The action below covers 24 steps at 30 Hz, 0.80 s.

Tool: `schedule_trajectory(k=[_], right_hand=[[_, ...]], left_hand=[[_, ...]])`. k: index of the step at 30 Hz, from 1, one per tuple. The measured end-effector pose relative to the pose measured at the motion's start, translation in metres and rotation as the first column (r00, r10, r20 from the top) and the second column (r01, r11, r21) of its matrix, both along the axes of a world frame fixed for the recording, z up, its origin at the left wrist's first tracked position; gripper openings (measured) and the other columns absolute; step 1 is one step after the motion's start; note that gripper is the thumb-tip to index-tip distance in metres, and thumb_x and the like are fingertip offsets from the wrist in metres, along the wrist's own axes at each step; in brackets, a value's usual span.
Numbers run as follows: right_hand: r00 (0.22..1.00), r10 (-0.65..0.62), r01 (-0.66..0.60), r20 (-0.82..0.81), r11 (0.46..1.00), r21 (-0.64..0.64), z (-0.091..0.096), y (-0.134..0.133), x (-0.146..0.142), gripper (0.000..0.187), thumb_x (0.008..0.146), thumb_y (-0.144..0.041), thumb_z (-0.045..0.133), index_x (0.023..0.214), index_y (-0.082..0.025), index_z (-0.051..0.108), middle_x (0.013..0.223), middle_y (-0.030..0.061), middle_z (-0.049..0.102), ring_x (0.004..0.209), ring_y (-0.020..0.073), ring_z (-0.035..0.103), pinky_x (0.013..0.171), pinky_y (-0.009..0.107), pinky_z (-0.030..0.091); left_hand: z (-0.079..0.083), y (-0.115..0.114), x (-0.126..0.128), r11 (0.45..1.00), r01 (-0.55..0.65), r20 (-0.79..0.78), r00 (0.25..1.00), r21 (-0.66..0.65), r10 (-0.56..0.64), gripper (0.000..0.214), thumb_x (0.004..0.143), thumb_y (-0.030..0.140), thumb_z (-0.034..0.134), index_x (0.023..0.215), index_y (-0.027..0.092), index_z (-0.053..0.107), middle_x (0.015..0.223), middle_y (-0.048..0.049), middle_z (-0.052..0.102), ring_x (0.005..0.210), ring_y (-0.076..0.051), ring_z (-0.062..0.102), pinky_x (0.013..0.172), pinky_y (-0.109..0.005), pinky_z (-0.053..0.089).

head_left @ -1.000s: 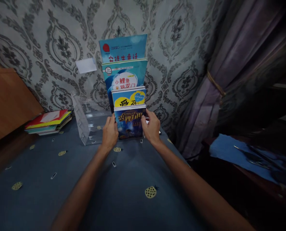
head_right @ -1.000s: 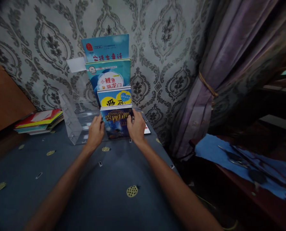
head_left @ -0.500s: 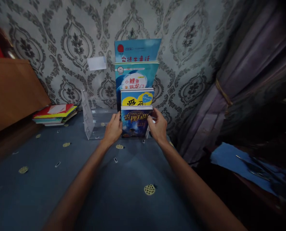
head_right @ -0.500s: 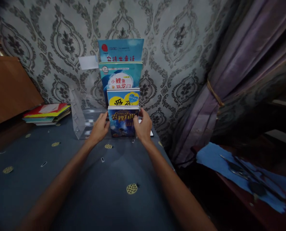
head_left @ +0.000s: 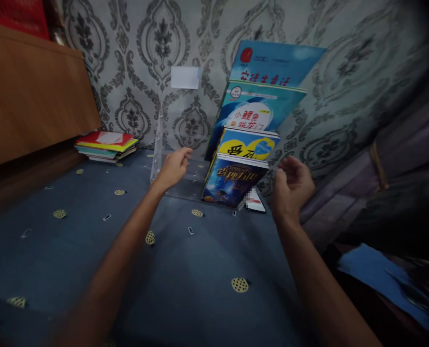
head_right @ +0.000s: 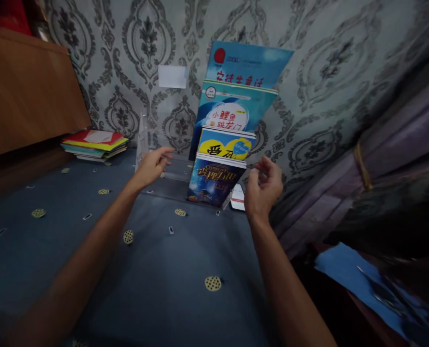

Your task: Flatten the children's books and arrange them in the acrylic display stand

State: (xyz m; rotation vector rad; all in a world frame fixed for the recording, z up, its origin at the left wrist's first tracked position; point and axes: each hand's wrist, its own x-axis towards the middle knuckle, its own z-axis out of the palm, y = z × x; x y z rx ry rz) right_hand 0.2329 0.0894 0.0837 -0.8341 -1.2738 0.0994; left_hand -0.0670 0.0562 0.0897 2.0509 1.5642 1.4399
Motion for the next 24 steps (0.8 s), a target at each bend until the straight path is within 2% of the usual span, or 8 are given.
schedule_trajectory(k=[2,4,7,9,12,17,21,24], right_hand=[[0.999,0.008,-0.01,0.04,0.998,0.06,0.006,-0.01,-0.005,0.018,0.081,-0.014,0.057,0.092,-0.019,0.07,0.094,0.0084,0.07,0.09,0.0216,0.068,0.085,0.038,0.052],[0.989,0.074,-0.086,0.125,0.992,0.096,0.008,-0.021,-0.013,0.02,0.079,-0.01,0.052,0.073,-0.021,0.067,0.08,0.0043,0.07,0.081,0.0195,0.068,0.081,0.035,0.052],[0.931,0.219,-0.25,0.292,0.966,0.071,0.001,-0.038,-0.034,0.025,0.077,-0.007,0.048,0.066,-0.022,0.064,0.071,0.0001,0.067,0.07,0.0167,0.065,0.071,0.03,0.05],[0.855,0.326,-0.354,0.404,0.935,-0.006,-0.013,-0.051,-0.053,0.025,0.078,-0.007,0.046,0.066,-0.022,0.062,0.069,-0.0008,0.066,0.067,0.0159,0.063,0.065,0.028,0.047],[0.672,0.526,-0.506,0.521,0.84,-0.195,-0.041,-0.071,-0.087,0.025,0.078,-0.006,0.044,0.062,-0.022,0.055,0.063,-0.0011,0.059,0.062,0.015,0.058,0.062,0.026,0.044],[0.37,0.773,-0.583,0.516,0.625,-0.519,-0.083,-0.105,-0.144,0.024,0.066,0.001,0.041,0.061,-0.021,0.049,0.06,-0.0026,0.05,0.06,0.0139,0.052,0.062,0.025,0.037],[0.27,0.878,-0.617,0.395,0.473,-0.63,-0.098,-0.123,-0.174,0.025,0.065,0.004,0.041,0.061,-0.021,0.047,0.063,-0.0027,0.052,0.062,0.0134,0.052,0.063,0.024,0.037],[0.22,0.907,-0.642,0.36,0.412,-0.647,-0.103,-0.13,-0.183,0.026,0.063,0.005,0.041,0.06,-0.021,0.045,0.064,-0.0029,0.052,0.062,0.0131,0.052,0.062,0.023,0.036]], left_hand=[[0.005,-0.004,-0.003,1.0,0.007,0.009,1.0,-0.013,-0.006,0.044,0.088,0.005,0.041,0.126,0.013,0.062,0.112,-0.0099,0.071,0.09,-0.017,0.071,0.092,-0.037,0.058],[0.009,-0.006,-0.004,1.0,0.019,0.028,0.999,-0.016,-0.019,0.042,0.089,0.005,0.041,0.123,0.014,0.064,0.11,-0.0091,0.071,0.088,-0.016,0.072,0.09,-0.035,0.058],[0.013,-0.008,-0.005,0.999,0.04,0.056,0.998,-0.017,-0.039,0.04,0.089,0.005,0.04,0.118,0.014,0.066,0.108,-0.0087,0.073,0.085,-0.015,0.072,0.086,-0.033,0.059],[0.015,-0.008,-0.006,0.999,0.052,0.076,0.996,-0.013,-0.051,0.038,0.09,0.005,0.04,0.115,0.014,0.067,0.106,-0.0087,0.073,0.083,-0.015,0.072,0.084,-0.032,0.059],[0.017,-0.009,-0.01,0.998,0.064,0.116,0.991,-0.004,-0.063,0.035,0.09,0.007,0.042,0.109,0.014,0.07,0.102,-0.0078,0.074,0.08,-0.014,0.072,0.08,-0.031,0.059],[0.025,-0.013,-0.024,0.999,0.046,0.277,0.96,0.002,-0.045,0.03,0.09,0.008,0.045,0.104,0.015,0.07,0.096,-0.0065,0.074,0.077,-0.013,0.072,0.061,-0.02,0.055],[0.031,-0.015,-0.038,0.999,0.048,0.459,0.887,0.02,-0.052,0.028,0.088,0.009,0.044,0.1,0.014,0.069,0.094,-0.0062,0.073,0.074,-0.012,0.072,0.056,-0.017,0.053],[0.03,-0.015,-0.054,0.999,0.017,0.576,0.816,0.051,-0.043,0.021,0.086,0.015,0.049,0.095,0.016,0.068,0.09,-0.0048,0.072,0.071,-0.012,0.071,0.056,-0.017,0.053]])
